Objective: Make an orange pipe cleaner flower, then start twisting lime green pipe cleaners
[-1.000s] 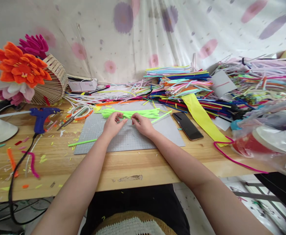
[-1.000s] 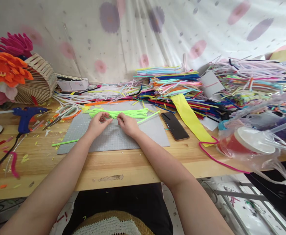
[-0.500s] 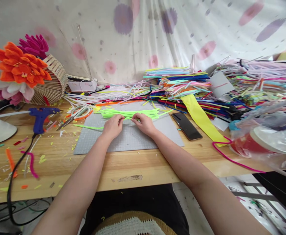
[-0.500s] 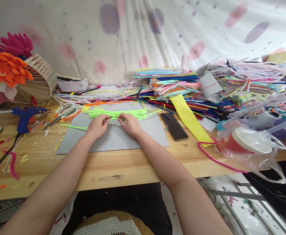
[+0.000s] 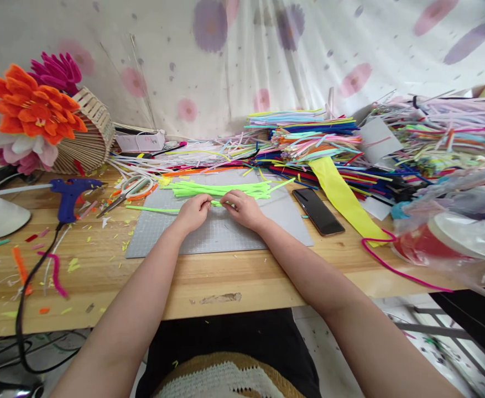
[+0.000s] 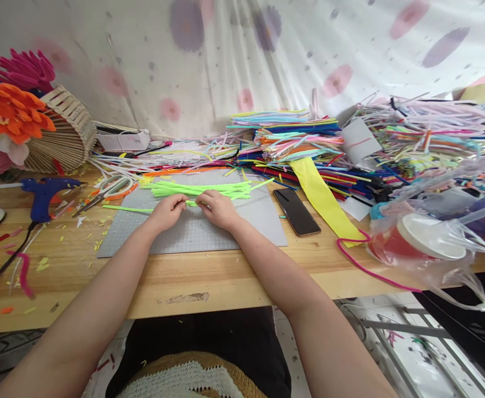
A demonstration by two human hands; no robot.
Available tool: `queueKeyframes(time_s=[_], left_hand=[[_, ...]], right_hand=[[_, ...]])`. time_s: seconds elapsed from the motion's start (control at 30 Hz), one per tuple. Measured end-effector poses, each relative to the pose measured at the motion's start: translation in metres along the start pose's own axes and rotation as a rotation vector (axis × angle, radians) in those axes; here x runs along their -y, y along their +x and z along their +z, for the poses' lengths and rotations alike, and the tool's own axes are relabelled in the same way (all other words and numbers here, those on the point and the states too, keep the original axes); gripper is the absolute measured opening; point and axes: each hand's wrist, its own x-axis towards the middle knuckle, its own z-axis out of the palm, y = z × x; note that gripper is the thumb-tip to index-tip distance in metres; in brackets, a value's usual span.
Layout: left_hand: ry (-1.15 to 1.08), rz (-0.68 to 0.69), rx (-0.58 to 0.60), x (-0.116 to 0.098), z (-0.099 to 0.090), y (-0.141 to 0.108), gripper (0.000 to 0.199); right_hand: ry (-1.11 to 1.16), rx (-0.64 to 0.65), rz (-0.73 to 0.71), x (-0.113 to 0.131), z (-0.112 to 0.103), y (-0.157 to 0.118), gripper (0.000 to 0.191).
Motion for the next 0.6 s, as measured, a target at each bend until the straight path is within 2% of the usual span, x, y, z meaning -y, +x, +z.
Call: queueKeyframes(time_s=[0.2, 0.6], left_hand=[[0.036, -0.016, 0.029, -0.003, -0.0004, -0.0005, 0.018], [0.004, -0.048, 0.012, -0.0007, 0.0019, -0.0006, 0.02]], right_hand=[[-0.044, -0.003, -0.047, 0.0021, -0.0016, 0.0001, 0.018], [-0.121, 0.125, -0.028, 0.0002, -0.0041, -0.0015, 0.021]])
